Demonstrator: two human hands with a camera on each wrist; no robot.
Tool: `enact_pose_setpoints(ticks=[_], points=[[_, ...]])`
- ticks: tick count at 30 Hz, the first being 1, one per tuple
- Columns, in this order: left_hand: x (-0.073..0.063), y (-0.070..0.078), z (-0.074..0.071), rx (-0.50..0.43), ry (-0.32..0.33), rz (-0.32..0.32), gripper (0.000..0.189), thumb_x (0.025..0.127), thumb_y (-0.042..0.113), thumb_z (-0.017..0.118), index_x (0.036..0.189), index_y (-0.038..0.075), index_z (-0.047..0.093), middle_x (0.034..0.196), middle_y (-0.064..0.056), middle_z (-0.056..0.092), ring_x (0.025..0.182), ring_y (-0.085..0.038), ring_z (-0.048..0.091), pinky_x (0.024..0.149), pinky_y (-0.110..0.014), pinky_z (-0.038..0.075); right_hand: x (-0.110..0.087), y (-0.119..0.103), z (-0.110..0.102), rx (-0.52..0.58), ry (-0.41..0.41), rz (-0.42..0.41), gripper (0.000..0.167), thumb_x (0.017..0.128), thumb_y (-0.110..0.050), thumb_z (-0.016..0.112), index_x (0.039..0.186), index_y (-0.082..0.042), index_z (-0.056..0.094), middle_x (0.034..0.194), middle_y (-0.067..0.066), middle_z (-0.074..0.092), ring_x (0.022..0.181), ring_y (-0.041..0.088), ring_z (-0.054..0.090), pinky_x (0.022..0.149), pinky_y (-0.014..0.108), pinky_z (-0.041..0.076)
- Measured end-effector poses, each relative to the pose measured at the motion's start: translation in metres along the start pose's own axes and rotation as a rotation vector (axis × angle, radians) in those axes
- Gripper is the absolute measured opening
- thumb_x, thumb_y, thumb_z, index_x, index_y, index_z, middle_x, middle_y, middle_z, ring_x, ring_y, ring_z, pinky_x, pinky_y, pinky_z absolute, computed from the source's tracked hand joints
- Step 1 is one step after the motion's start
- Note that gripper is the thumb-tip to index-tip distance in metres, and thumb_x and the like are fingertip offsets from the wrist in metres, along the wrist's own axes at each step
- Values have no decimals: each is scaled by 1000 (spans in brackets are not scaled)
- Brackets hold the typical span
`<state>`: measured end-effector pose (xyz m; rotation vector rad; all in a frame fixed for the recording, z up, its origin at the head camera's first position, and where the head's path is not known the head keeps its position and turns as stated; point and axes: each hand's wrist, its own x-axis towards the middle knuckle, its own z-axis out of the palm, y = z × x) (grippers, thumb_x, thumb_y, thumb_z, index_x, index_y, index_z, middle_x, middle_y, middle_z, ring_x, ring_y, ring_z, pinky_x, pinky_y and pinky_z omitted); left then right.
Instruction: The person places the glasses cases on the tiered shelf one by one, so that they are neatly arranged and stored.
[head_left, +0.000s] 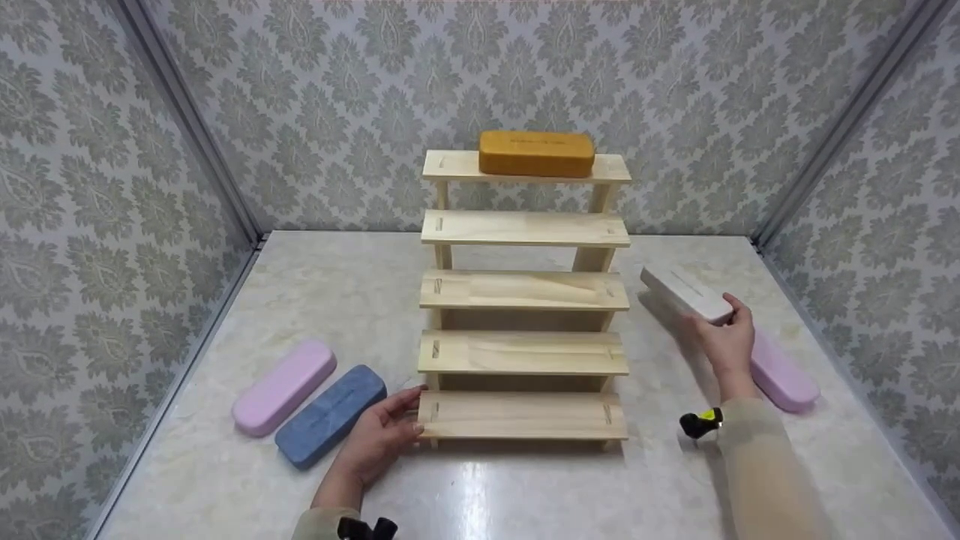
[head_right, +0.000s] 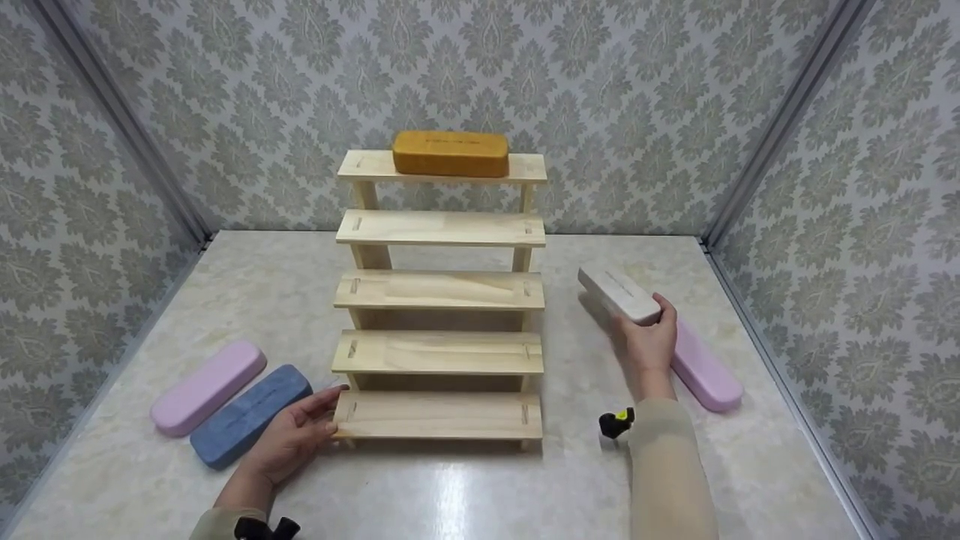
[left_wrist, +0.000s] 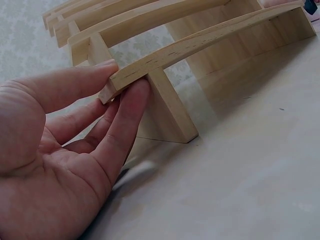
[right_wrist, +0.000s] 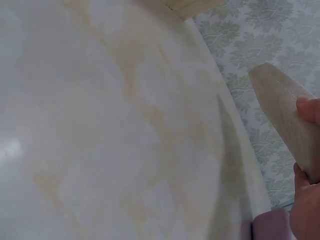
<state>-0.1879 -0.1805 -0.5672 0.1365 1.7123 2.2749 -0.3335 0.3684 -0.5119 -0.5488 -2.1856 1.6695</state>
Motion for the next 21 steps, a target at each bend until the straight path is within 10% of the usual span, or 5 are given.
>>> enact_pose_setpoints(ticks=[6, 21], points=[[1, 1, 0, 9, 2, -6, 76, 87, -9, 67, 154, -12, 31, 128, -4, 58, 112, -13, 63, 88, -22, 59, 3, -10, -8, -2, 4, -16, 86, 86, -10, 80, 159, -13, 33, 161, 12, 42, 145, 21, 42, 117, 30, 43], [0, 1, 0, 8, -1, -19, 76, 88, -8, 67, 155, -11, 31, 132, -7, 57, 112, -14, 64, 86, -22, 60, 1, -44, -19, 174, 16, -25, 83, 84, 2, 80, 155, -15, 40, 155, 6, 48, 138, 14, 45, 107, 14, 45]])
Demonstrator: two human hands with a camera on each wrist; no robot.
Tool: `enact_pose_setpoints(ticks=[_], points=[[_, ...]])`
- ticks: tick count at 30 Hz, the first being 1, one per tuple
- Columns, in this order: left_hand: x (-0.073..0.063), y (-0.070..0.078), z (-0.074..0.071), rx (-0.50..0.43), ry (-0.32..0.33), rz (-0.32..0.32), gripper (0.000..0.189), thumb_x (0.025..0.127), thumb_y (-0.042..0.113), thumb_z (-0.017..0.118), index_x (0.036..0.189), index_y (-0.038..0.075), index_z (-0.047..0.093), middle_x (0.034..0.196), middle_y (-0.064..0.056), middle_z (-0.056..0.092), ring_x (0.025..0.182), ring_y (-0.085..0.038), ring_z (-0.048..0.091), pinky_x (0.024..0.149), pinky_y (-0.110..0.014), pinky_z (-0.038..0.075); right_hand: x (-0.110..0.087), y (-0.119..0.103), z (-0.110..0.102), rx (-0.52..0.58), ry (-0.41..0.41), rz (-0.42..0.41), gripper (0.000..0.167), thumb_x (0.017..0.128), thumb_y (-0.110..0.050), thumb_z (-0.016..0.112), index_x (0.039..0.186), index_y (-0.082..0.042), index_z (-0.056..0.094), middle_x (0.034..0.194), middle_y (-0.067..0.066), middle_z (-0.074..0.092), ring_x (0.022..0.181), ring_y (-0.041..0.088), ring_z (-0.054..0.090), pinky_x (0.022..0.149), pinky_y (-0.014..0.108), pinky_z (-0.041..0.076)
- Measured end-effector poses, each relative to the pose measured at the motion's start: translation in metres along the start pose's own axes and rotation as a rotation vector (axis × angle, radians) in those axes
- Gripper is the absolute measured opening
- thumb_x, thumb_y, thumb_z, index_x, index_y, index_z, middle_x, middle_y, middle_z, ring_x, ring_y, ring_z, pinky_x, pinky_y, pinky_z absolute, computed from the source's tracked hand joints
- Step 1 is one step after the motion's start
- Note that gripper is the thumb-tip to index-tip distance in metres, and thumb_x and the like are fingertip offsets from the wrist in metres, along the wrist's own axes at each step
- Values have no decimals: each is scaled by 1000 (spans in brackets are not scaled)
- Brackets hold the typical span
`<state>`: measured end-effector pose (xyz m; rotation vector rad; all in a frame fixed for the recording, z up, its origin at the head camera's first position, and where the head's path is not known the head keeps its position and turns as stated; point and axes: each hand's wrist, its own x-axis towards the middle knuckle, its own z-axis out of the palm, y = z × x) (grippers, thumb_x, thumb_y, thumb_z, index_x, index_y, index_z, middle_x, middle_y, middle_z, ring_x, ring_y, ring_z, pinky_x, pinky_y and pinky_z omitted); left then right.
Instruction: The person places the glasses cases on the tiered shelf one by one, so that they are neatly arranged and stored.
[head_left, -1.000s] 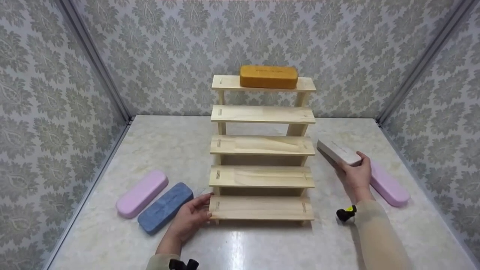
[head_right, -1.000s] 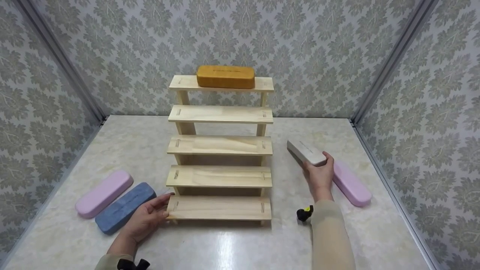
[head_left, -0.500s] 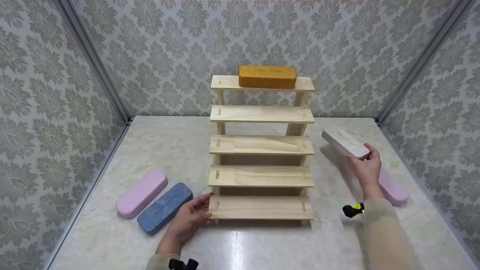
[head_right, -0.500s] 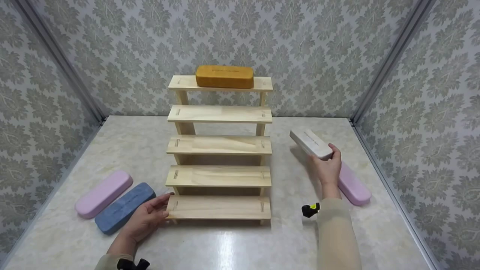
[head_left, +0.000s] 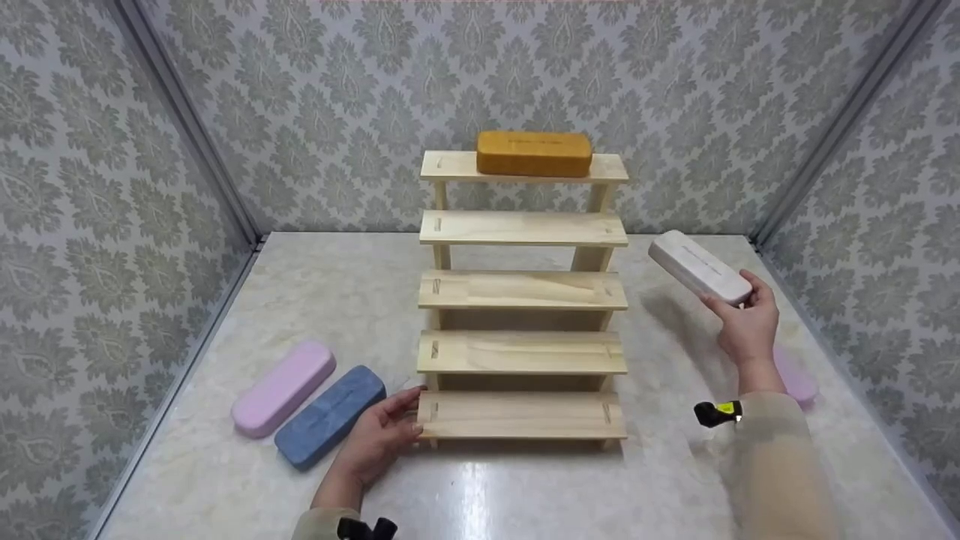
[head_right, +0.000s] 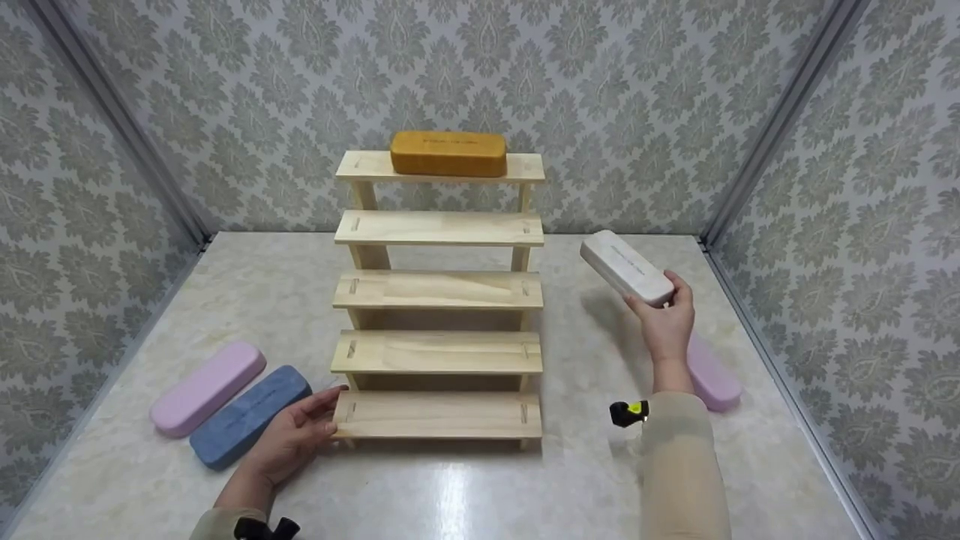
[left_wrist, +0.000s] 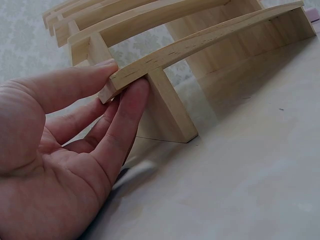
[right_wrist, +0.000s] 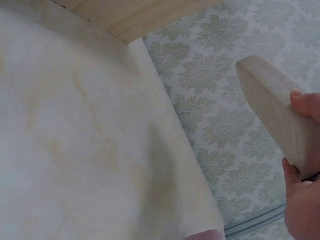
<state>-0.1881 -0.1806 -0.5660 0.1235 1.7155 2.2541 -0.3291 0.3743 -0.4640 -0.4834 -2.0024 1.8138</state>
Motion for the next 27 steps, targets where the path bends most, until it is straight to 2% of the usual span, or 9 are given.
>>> enact_pose_setpoints(ticks=[3, 8, 11, 21, 27], points=[[0, -1, 0, -6, -6, 1, 76, 88, -8, 67, 155, -11, 31, 132, -7, 57, 111, -14, 64, 86, -23, 60, -2, -8, 0, 98, 1, -10, 83, 81, 7, 81, 153, -13, 44, 148, 3, 52, 135, 14, 47, 101, 11, 47], [0, -2, -1, -30, -21, 21, 75, 90, -10, 65, 155, -13, 28, 132, -3, 59, 116, -13, 62, 93, -24, 58, -4, -22, -3, 126, -2, -45, 79, 81, 6, 80, 150, -15, 48, 139, -3, 55, 128, 11, 50, 88, 6, 50], [0, -2, -1, -38, -27, 32, 74, 90, -10, 64, 154, -14, 27, 130, -2, 60, 118, -13, 61, 96, -24, 57, -6, -31, -4, 158, -9, -56, 77, 81, 8, 79, 148, -15, 49, 136, -5, 56, 126, 10, 51, 84, 6, 52], [0, -1, 0, -27, -6, 11, 75, 89, -9, 65, 155, -13, 28, 132, -7, 58, 117, -14, 62, 94, -24, 58, -18, -65, -2, 329, -63, -140, 73, 79, 17, 77, 142, -9, 53, 123, -4, 60, 115, 11, 55, 82, 10, 56], [0, -2, -1, -20, -7, 16, 75, 89, -10, 65, 155, -13, 29, 130, -5, 59, 116, -14, 62, 93, -24, 58, -26, -83, 1, 357, -119, -192, 70, 78, 17, 77, 139, -8, 54, 125, -1, 60, 116, 13, 56, 84, 12, 57]])
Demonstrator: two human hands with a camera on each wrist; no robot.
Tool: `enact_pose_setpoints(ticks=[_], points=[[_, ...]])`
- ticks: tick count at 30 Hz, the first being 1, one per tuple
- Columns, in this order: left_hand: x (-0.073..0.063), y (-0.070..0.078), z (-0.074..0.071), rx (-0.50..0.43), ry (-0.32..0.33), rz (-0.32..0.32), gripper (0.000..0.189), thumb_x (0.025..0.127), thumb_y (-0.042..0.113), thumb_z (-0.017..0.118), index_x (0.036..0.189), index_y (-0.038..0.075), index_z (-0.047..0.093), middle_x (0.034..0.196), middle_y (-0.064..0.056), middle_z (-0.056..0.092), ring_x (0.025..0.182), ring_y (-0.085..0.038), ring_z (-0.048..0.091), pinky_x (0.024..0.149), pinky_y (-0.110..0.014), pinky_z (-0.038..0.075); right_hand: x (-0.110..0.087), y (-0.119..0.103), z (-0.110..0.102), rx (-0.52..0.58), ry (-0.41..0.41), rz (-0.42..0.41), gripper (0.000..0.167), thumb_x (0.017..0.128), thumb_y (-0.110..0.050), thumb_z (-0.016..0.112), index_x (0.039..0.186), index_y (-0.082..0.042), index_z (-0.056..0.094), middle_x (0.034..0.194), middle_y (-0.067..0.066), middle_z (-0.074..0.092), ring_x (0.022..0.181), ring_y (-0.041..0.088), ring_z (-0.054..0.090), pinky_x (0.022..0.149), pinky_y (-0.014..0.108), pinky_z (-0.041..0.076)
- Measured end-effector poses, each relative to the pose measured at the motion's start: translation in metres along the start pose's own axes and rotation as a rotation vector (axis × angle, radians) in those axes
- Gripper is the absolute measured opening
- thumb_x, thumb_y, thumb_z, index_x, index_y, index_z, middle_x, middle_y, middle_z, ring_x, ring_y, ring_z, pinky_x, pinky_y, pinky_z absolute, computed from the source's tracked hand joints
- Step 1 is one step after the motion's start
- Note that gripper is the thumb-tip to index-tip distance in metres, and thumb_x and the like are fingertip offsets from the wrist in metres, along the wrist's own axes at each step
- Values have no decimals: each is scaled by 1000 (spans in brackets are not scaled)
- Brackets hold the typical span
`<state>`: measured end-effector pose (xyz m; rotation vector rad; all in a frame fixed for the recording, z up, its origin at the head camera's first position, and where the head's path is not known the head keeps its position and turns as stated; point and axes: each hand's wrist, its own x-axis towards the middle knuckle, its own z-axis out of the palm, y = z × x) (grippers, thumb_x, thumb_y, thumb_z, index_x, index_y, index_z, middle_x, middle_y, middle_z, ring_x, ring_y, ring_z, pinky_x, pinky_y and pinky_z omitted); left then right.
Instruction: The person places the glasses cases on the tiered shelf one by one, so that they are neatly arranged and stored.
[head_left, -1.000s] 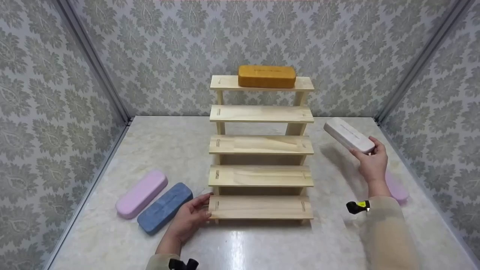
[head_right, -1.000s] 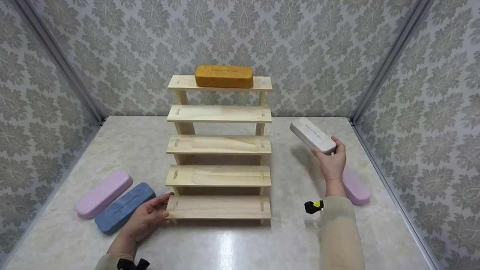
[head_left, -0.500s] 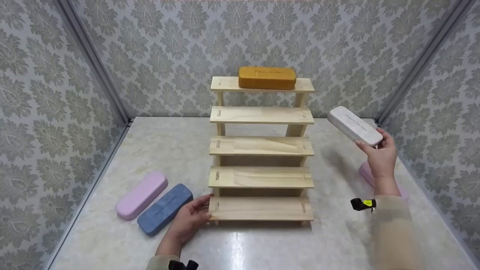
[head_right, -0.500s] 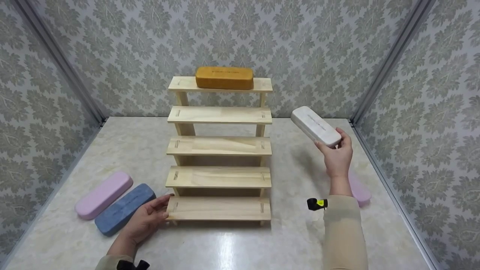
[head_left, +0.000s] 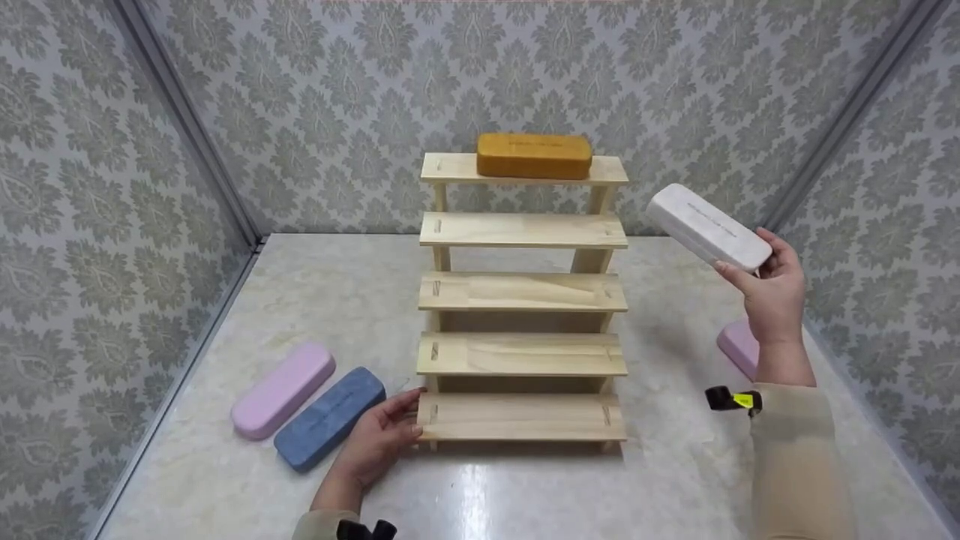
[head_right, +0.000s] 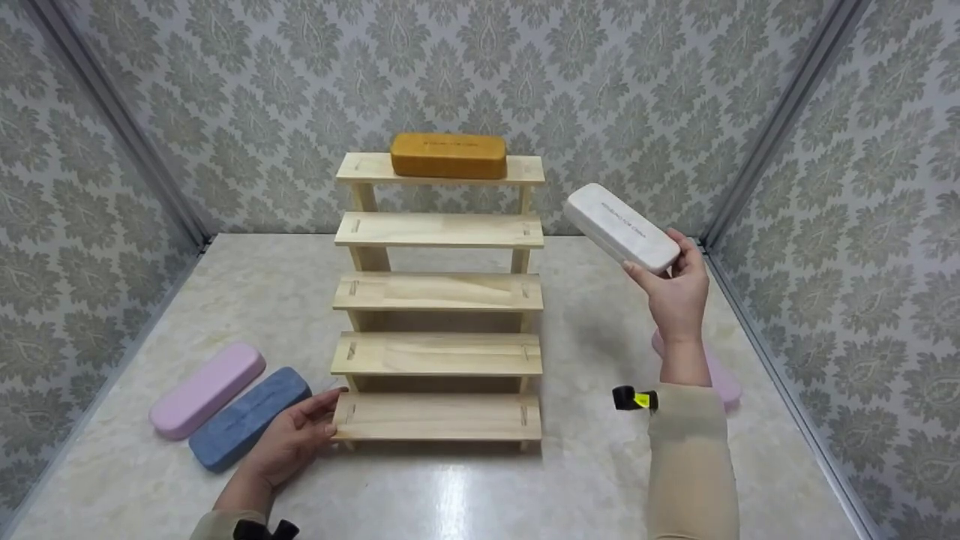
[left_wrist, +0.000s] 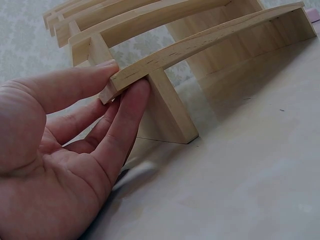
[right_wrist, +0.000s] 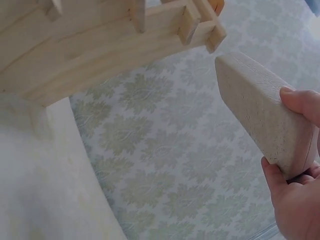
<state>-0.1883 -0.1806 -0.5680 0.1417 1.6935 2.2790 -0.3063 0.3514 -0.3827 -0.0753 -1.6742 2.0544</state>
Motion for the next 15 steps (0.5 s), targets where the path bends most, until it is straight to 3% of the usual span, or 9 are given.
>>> enact_pose_setpoints(ticks=[7, 15], points=[[0, 0, 0, 9, 1, 1, 75, 89, -9, 66, 154, -13, 30, 130, -5, 59, 116, -14, 63, 94, -24, 58, -3, -15, 10, 3, -65, -33, 66, 79, 16, 77, 137, -8, 56, 124, 1, 61, 113, 14, 59, 84, 13, 58], [1, 1, 0, 31, 7, 6, 76, 87, -10, 67, 154, -13, 31, 131, -5, 57, 115, -12, 62, 95, -23, 57, -4, -25, 25, 20, -204, -75, 64, 81, 16, 75, 137, -7, 56, 123, 2, 61, 113, 14, 59, 84, 15, 59]])
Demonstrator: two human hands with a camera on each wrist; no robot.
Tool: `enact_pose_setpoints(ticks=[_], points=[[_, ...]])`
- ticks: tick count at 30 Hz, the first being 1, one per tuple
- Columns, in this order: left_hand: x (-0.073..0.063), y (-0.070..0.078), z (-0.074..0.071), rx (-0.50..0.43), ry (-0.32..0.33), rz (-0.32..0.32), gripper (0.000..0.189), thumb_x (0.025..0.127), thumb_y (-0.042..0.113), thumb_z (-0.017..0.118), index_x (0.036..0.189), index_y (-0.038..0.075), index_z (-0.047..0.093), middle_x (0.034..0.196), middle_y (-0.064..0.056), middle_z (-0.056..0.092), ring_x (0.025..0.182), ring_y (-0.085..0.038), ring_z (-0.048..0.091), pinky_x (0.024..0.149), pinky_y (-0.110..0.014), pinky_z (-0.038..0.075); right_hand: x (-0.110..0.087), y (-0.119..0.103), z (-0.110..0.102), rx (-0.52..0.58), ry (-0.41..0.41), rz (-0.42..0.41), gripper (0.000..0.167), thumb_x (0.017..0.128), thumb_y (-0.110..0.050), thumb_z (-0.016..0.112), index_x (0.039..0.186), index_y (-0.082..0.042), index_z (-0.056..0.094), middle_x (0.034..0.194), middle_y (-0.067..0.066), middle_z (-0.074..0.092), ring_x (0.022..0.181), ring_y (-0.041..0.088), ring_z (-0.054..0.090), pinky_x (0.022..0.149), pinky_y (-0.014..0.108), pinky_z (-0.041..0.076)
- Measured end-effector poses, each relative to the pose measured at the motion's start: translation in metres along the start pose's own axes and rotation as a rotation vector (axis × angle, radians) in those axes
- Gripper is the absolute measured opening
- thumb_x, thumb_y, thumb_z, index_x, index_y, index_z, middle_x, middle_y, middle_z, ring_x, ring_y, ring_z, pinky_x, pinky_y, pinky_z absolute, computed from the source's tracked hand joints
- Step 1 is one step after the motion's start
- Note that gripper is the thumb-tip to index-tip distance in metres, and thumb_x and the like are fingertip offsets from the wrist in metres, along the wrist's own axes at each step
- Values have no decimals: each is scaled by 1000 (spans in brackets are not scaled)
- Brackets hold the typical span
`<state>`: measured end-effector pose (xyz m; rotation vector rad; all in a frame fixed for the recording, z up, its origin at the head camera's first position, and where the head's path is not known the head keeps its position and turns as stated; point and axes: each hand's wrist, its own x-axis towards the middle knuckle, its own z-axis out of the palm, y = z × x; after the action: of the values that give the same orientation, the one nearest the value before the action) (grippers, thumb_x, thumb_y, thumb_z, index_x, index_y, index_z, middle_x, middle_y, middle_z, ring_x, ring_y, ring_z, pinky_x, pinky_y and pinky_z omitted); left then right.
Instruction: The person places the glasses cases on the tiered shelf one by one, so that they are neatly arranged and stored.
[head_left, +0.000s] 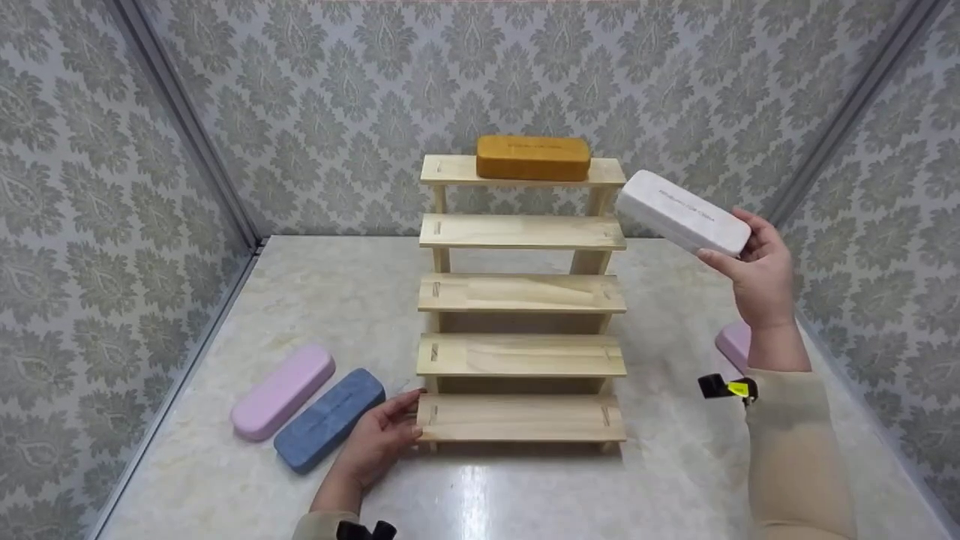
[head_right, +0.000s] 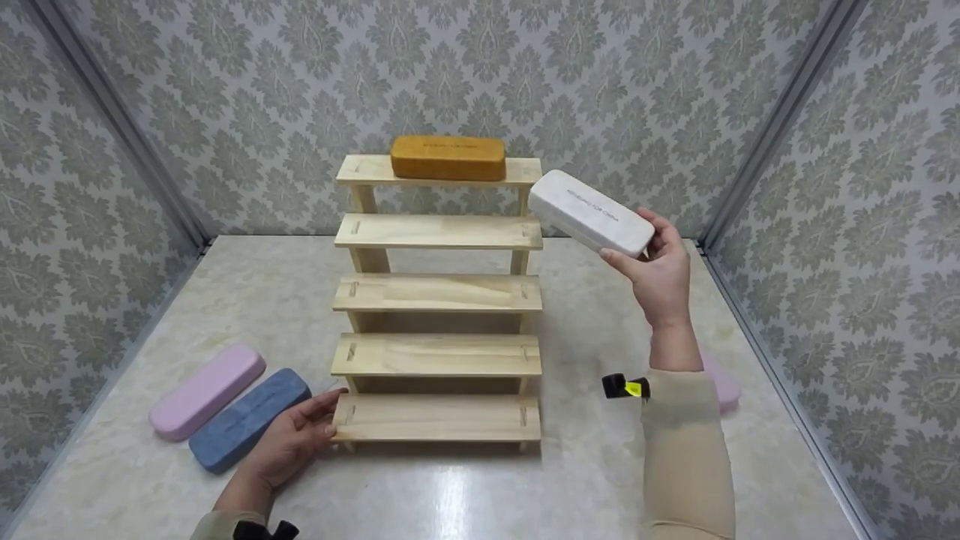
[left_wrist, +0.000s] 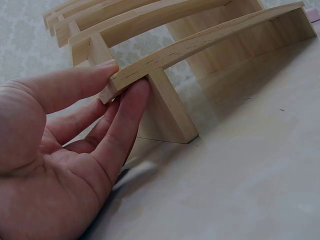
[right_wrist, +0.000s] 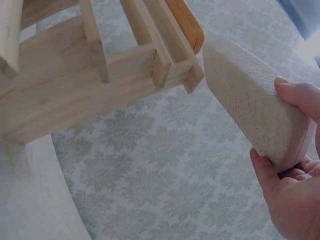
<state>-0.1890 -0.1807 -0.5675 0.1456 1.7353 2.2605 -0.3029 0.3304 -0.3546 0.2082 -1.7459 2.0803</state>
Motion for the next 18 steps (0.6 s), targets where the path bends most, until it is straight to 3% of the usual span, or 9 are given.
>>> enact_pose_setpoints(ticks=[18], points=[[1, -1, 0, -21, 2, 7, 76, 86, -11, 66, 154, -13, 31, 128, -3, 59, 113, -14, 64, 94, -24, 58, 16, 2, 67, -110, -273, -10, 67, 82, 11, 77, 142, -4, 52, 126, 1, 60, 110, 14, 60, 86, 17, 58]])
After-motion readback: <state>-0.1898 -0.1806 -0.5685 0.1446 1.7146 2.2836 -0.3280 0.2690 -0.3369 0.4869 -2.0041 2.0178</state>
